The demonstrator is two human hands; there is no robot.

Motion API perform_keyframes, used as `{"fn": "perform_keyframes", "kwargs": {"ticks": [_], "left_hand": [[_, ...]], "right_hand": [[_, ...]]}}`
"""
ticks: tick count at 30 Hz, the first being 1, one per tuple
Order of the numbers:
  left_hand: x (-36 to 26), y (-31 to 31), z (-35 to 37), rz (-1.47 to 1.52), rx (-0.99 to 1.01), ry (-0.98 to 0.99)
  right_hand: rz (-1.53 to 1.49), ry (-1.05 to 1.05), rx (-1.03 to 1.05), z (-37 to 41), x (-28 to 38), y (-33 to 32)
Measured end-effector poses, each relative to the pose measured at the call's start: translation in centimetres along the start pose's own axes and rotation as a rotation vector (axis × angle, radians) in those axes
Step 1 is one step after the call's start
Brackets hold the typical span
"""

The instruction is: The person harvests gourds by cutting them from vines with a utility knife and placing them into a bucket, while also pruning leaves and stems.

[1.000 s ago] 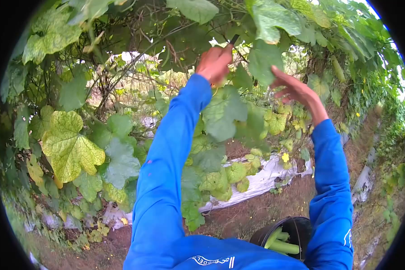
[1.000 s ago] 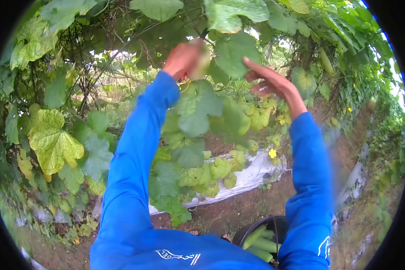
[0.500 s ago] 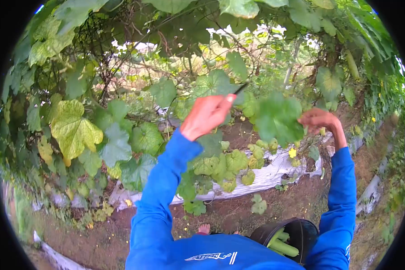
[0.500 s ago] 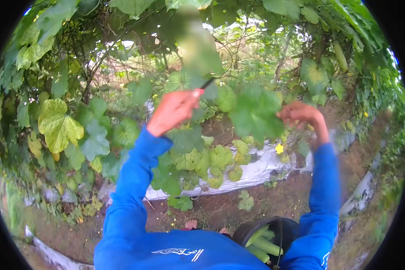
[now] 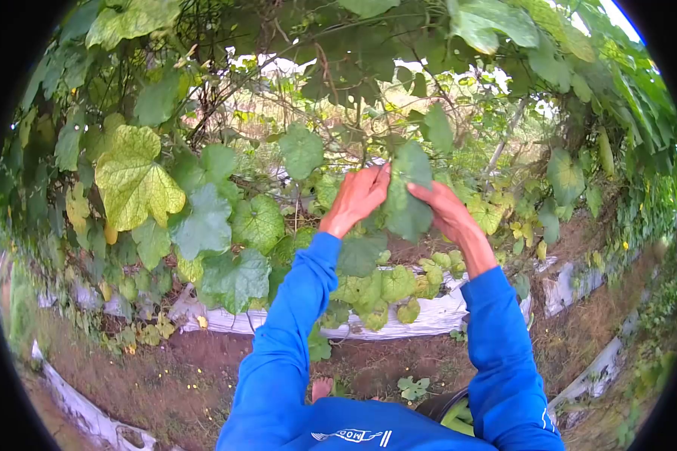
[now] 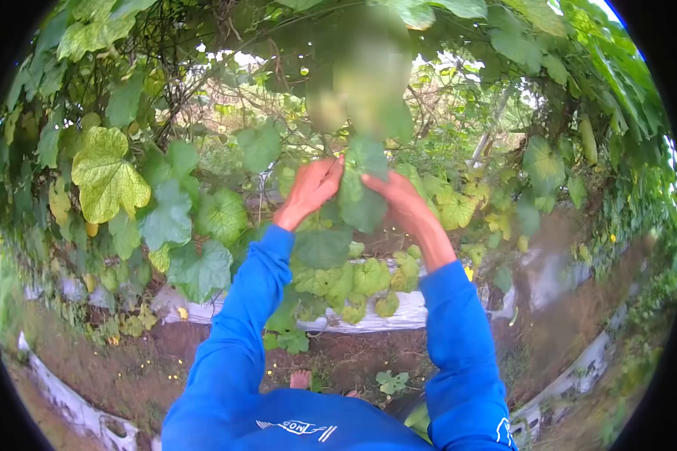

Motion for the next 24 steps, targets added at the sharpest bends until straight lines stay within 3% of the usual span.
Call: {"fn": "perform_keyframes", "kwargs": {"ticks": [2, 6, 9, 11, 12, 13, 14, 15, 17, 19, 23, 24], "left_hand": [[0.3, -0.2, 0.9, 0.274, 0.008, -0.108], [0.0, 0.2, 0.0, 0.432, 0.102, -0.198], [2.8, 3.3, -0.6, 0.276, 0.203, -0.31], [2.2, 3.8, 4.0, 0.45, 0.268, -0.291], [2.1, 3.2, 4.1, 0.444, 0.272, -0.282], [2.4, 2.7, 4.3, 0.391, 0.245, -0.346], [2.7, 2.3, 4.7, 0.342, 0.212, -0.414], [1.9, 1.2, 4.1, 0.354, 0.139, -0.329], [-0.5, -1.7, 0.9, 0.343, 0.037, -0.126], [-3.4, -4.0, -4.3, 0.259, -0.067, 0.146], [-13.4, -7.0, -10.0, 0.614, 0.006, 0.094], [-14.7, -6.8, -11.5, 0.62, 0.005, 0.092]], "right_hand": [[-0.031, 0.054, -0.017, 1.0, -1.2, -1.8], [0.06, 0.094, -0.064, 2.0, -2.3, -4.2], [0.121, 0.07, -0.085, 1.8, -1.8, -5.0], [0.293, -0.006, 0.068, 2.2, -1.2, -5.7], [0.498, -0.001, 0.059, 2.2, -1.1, -6.9], [0.496, -0.004, 0.057, 3.0, 0.9, -6.7], [0.844, 0.083, -0.009, 4.6, 4.5, -6.5], [1.196, 0.171, -0.073, 5.4, 7.2, -6.2], [1.126, -0.049, -0.499, 4.9, 11.0, -7.8], [1.292, -0.487, -0.806, 5.1, 17.2, -7.4], [1.777, -1.121, -1.201, 6.3, 27.6, -1.9], [1.784, -1.122, -1.196, 6.0, 28.8, -1.6]]}}
Point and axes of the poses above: each hand's wrist, its own z-axis away from the middle knuckle, its own y-axis out of the palm, x = y × z, the point moved 3 cm from there along -z, towards the middle knuckle, and after that the axes turned 6 degrees about z, right-handed, at the moved point
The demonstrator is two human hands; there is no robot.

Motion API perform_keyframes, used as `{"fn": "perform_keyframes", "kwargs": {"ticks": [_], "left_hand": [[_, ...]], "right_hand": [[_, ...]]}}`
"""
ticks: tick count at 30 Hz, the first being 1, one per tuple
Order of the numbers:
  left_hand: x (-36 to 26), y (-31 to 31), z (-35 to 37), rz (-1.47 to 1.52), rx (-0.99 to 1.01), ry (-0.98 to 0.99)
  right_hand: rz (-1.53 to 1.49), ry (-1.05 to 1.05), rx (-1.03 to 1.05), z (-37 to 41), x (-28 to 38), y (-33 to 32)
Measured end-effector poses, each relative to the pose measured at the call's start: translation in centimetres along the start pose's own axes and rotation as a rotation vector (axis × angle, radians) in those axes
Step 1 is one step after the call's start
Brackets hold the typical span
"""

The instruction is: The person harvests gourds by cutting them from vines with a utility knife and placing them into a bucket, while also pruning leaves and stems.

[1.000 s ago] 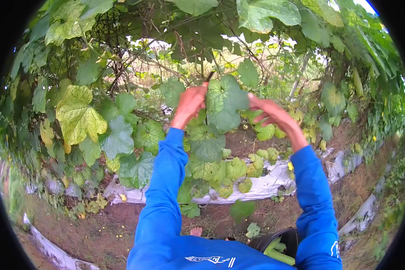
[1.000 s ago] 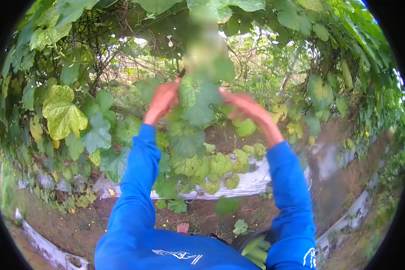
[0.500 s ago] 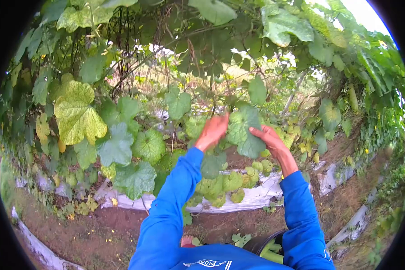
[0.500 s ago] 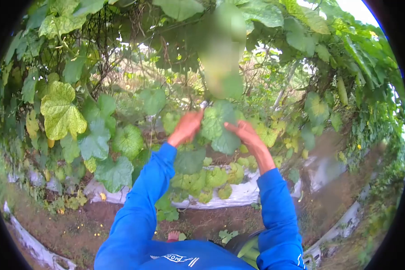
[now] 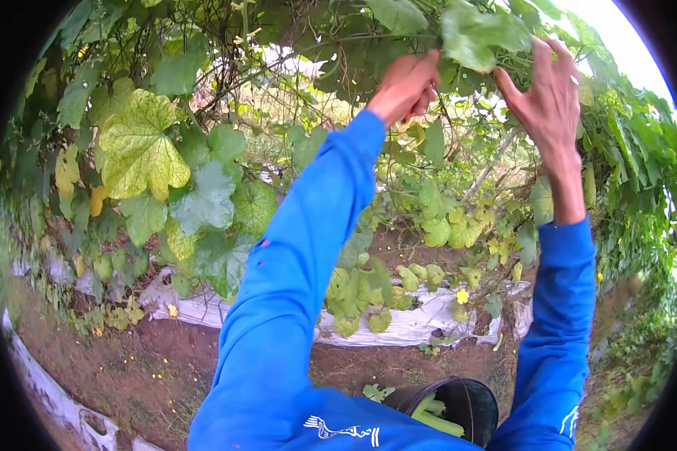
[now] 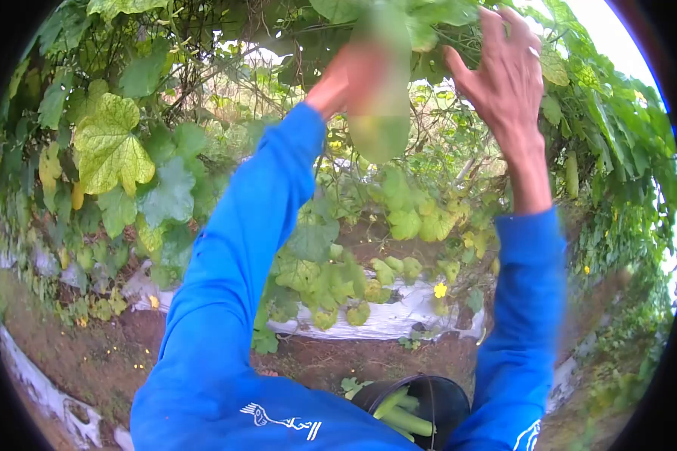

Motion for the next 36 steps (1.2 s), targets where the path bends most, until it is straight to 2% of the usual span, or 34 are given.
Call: {"fn": "perform_keyframes", "kwargs": {"ticks": [2, 3, 5, 6, 7, 9, 10, 11, 13, 14, 15, 17, 18, 20, 21, 23, 24, 25, 27, 29, 31, 32, 33, 34, 35, 36], "left_hand": [[-0.6, 1.5, -2.2, 0.071, -0.044, -0.082], [-0.1, 1.5, -2.4, 0.077, -0.033, -0.083], [2.3, 2.9, -2.4, 0.278, 0.508, -0.195], [4.4, 3.9, -1.6, 0.213, 0.497, -0.311], [4.4, 5.4, 0.5, 0.049, 0.584, -0.369], [4.8, 7.7, 4.8, -0.198, 0.698, -0.414], [5.6, 8.6, 5.5, -0.288, 0.727, -0.461], [5.8, 8.6, 5.7, -0.214, 0.69, -0.366], [4.6, 9.3, 3.3, -0.304, 0.487, -0.397], [4.6, 9.6, 1.1, -0.236, 0.443, -0.313], [3.3, 9.8, 0.0, -0.091, 0.365, -0.267], [2.2, 10.8, -3.9, 0.179, 0.317, -0.244], [1.5, 11.4, -5.6, 0.224, 0.273, -0.2], [1.3, 13.0, -9.3, 0.242, 0.24, -0.203], [1.1, 13.8, -10.5, 0.308, 0.234, -0.257], [2.0, 14.9, -11.3, 0.37, 0.233, -0.315], [2.4, 15.5, -10.7, 0.423, 0.278, -0.327], [2.7, 16.0, -9.6, 0.476, 0.322, -0.339], [3.7, 17.3, -5.2, 0.193, 0.672, -0.388], [2.9, 18.0, 0.1, 0.088, 0.73, -0.428], [2.9, 17.8, 1.5, -0.032, 0.635, -0.465], [2.8, 17.3, 0.4, 0.075, 0.551, -0.296], [2.5, 17.0, -1.6, 0.093, 0.462, -0.228], [2.2, 16.8, -3.6, 0.172, 0.424, -0.17], [1.4, 17.0, -5.5, 0.214, 0.375, -0.185], [0.7, 17.6, -7.4, 0.226, 0.369, -0.176]], "right_hand": [[-0.203, -0.096, 0.265, -1.4, 0.0, 1.0], [-0.191, -0.093, 0.27, -1.7, -0.2, 1.0], [-0.297, -0.03, 0.308, -1.9, -0.9, 1.0], [-0.314, -0.094, 0.24, -1.5, -0.8, 0.7], [-0.37, -0.139, 0.196, -0.9, -0.4, 0.5], [-0.478, -0.254, 0.38, 1.1, -0.8, 0.8], [-0.381, -0.222, 0.536, 2.1, -1.6, 0.6], [-0.359, -0.205, 0.534, 2.5, -3.1, 1.0], [-0.171, 0.01, 0.313, 2.4, -7.5, 2.5], [-0.047, -0.025, 0.149, 1.8, -9.6, 3.0], [-0.017, 0.086, 0.171, 0.8, -10.9, 2.8], [0.133, 0.018, 0.021, -1.3, -12.6, 2.7], [0.14, 0.023, 0.021, -1.5, -13.3, 2.8], [0.008, 0.107, 0.271, -1.3, -14.5, 3.6], [0.013, 0.113, 0.272, -1.5, -14.5, 3.5], [0.013, 0.044, 0.503, -1.4, -14.0, 4.0], [-0.02, -0.041, 0.38, -0.7, -14.2, 4.1], [-0.019, -0.034, 0.383, -0.2, -15.3, 4.2], [-0.039, 0.024, 0.448, 0.9, -18.2, 3.8], [0.051, 0.029, 0.413, 1.4, -22.1, 2.9], [0.106, 0.067, 0.422, 1.6, -27.5, 3.3], [-0.081, 0.299, 0.586, 1.9, -29.5, 3.5], [-0.076, 0.302, 0.59, 2.0, -29.2, 3.1], [-0.199, 0.346, 0.55, 1.8, -28.2, 2.7], [-0.322, 0.387, 0.506, 1.6, -27.7, 2.4], [-0.387, 0.324, 0.5, 1.7, -27.7, 2.8]]}}
Point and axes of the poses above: each hand's wrist, its own z-axis away from the middle knuckle, its own y-axis out of the palm, x = y × z, the point moved 3 cm from there along -z, towards the middle knuckle, and after that the axes turned 6 degrees about z, right-handed, at the moved point
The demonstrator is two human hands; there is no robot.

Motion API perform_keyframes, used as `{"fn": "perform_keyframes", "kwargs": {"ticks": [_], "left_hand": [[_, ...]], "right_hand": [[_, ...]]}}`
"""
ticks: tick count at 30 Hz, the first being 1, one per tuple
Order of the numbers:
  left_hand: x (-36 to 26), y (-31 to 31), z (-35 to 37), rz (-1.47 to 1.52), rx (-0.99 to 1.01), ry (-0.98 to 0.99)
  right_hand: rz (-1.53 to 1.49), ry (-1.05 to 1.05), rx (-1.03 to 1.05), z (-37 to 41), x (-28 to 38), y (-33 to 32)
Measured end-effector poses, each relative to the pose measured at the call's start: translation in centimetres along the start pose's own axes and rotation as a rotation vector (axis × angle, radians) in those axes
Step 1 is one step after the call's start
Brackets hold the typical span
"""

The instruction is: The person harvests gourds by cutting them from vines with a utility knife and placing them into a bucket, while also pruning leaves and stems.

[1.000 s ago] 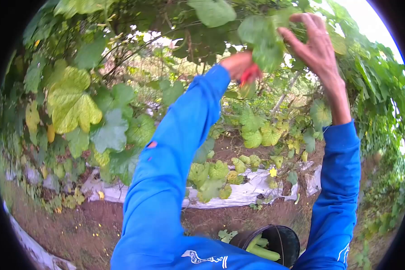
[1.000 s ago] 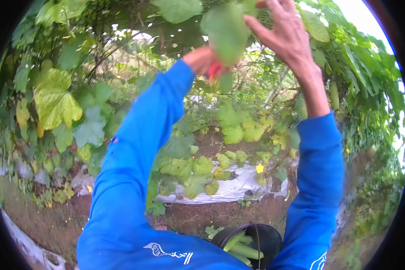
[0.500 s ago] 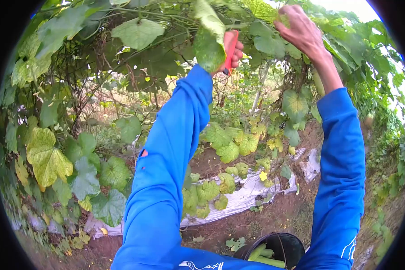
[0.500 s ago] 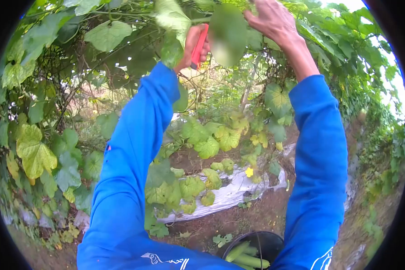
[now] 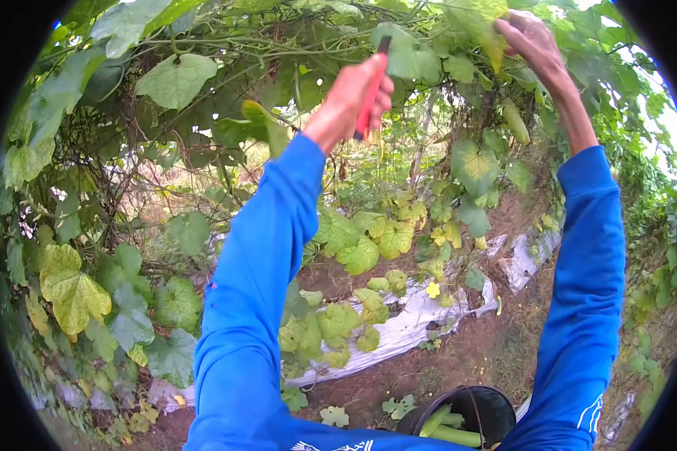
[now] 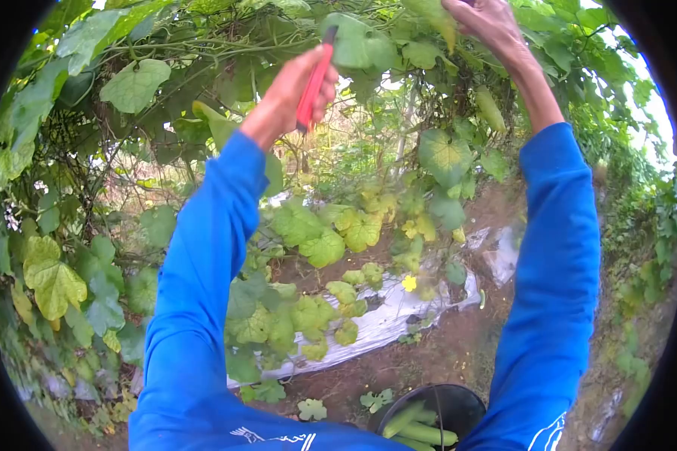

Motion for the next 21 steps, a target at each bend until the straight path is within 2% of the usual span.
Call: {"fn": "perform_keyframes", "kwargs": {"ticks": [1, 3, 4, 5, 7, 8, 9, 11, 12, 13, 15, 17, 18, 19, 21], "left_hand": [[-1.0, 0.3, -1.6, 0.012, -0.024, -0.006], [-2.3, 2.0, -4.5, 0.073, -0.01, -0.024], [-2.7, 3.0, -5.8, 0.086, 0.003, -0.044], [-3.0, 4.0, -6.9, 0.102, 0.015, -0.063], [-2.5, 5.4, -9.4, 0.13, 0.014, -0.09], [-1.7, 5.8, -10.4, 0.151, 0.018, -0.121], [-0.5, 6.5, -10.2, 0.073, 0.136, -0.127], [0.9, 7.9, -5.6, -0.102, 0.314, -0.188], [2.0, 8.1, -3.4, -0.109, 0.376, -0.238], [2.8, 7.9, -1.8, -0.112, 0.384, -0.3], [2.4, 5.7, -0.8, -0.136, 0.224, -0.203], [0.0, 3.6, -3.4, -0.048, 0.03, -0.036], [-1.4, 3.0, -4.8, -0.008, -0.057, -0.014], [-2.2, 2.3, -7.0, -0.031, -0.105, 0.012], [-3.8, 1.9, -10.2, 0.022, -0.116, 0.05]], "right_hand": [[0.002, -0.002, -0.002, 0.0, -0.4, 0.6], [0.091, -0.08, -0.142, 0.0, -0.5, 1.5], [-0.055, 0.082, 0.018, 0.5, 0.1, 1.3], [-0.054, 0.074, 0.02, 0.6, 0.1, 1.3], [-0.369, 0.115, 0.085, 1.1, -0.5, 1.7], [-0.412, 0.04, 0.037, 1.6, -0.4, 1.7], [-0.414, 0.042, 0.034, 1.7, -1.4, 1.1], [-0.027, 0.138, 0.054, 1.4, -3.9, -0.3], [-0.051, 0.176, -0.017, 2.7, -3.4, -1.1], [0.06, 0.219, 0.078, 2.7, -5.0, -2.0], [0.163, 0.281, 0.184, 2.4, -7.8, -2.4], [0.182, 0.284, 0.16, 2.4, -6.2, -2.4], [0.205, 0.283, 0.135, 1.9, -5.0, -2.3], [0.203, 0.272, 0.127, 1.0, -4.1, -1.9], [0.448, 0.176, 0.074, -1.4, -2.4, -1.2]]}}
Point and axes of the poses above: each hand's wrist, its own z-axis away from the middle knuckle, its own y-axis out of the palm, x = y × z, the point moved 3 cm from there along -z, towards the middle knuckle, and after that the axes turned 6 degrees about z, right-handed, at the moved point
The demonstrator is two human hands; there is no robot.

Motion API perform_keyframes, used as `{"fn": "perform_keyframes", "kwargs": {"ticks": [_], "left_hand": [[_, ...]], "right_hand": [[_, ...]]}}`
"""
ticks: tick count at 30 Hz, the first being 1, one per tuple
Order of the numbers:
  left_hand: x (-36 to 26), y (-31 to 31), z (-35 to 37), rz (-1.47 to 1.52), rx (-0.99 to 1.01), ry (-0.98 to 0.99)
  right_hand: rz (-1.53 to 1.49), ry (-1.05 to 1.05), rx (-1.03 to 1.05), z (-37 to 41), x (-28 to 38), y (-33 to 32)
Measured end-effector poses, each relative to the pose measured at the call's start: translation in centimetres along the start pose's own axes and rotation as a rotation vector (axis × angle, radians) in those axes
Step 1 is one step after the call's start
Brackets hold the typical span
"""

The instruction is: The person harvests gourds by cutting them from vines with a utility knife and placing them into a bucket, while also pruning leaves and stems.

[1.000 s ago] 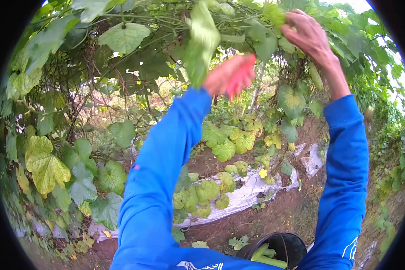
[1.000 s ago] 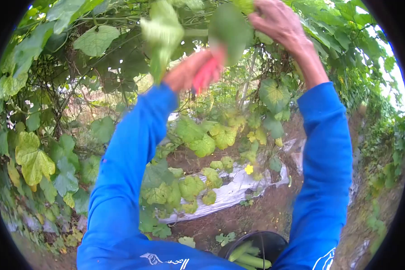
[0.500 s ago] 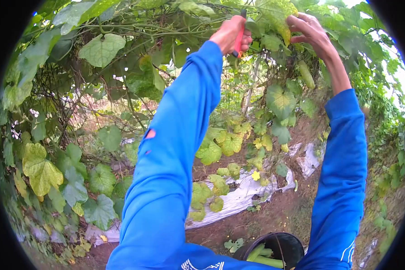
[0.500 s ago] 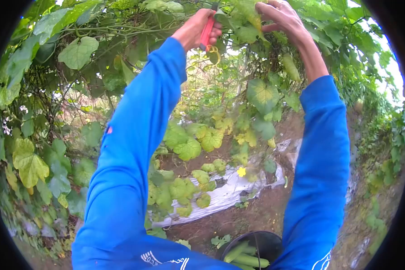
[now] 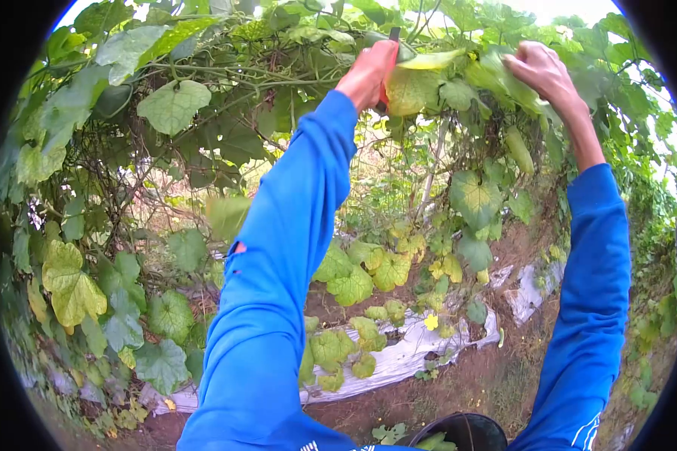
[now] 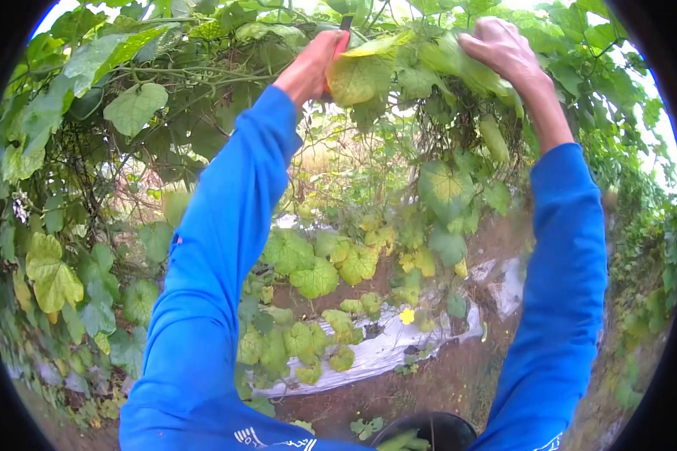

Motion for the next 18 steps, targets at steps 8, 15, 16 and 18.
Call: {"fn": "perform_keyframes", "kwargs": {"ticks": [8, 15, 16, 18], "left_hand": [[-1.3, -0.3, -6.8, -0.006, -0.003, 0.126], [3.5, 0.7, 5.1, -0.263, 0.311, -0.269], [4.9, 0.2, 7.7, -0.327, 0.326, -0.387], [8.0, -1.2, 12.6, -0.431, 0.396, -0.524]], "right_hand": [[-0.057, -0.248, -0.378, -5.2, 9.0, -4.3], [-0.129, -0.46, -0.178, -1.8, 7.8, -1.4], [-0.075, -0.675, -0.402, -0.8, 6.3, 0.9], [-0.023, -0.506, -0.013, 3.3, 5.1, 3.8]]}}
Point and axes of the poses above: each hand's wrist, its own z-axis away from the middle knuckle, its own y-axis out of the palm, x = y × z, the point moved 3 cm from there along -z, towards the middle knuckle, and after that the axes turned 6 degrees about z, right-handed, at the moved point
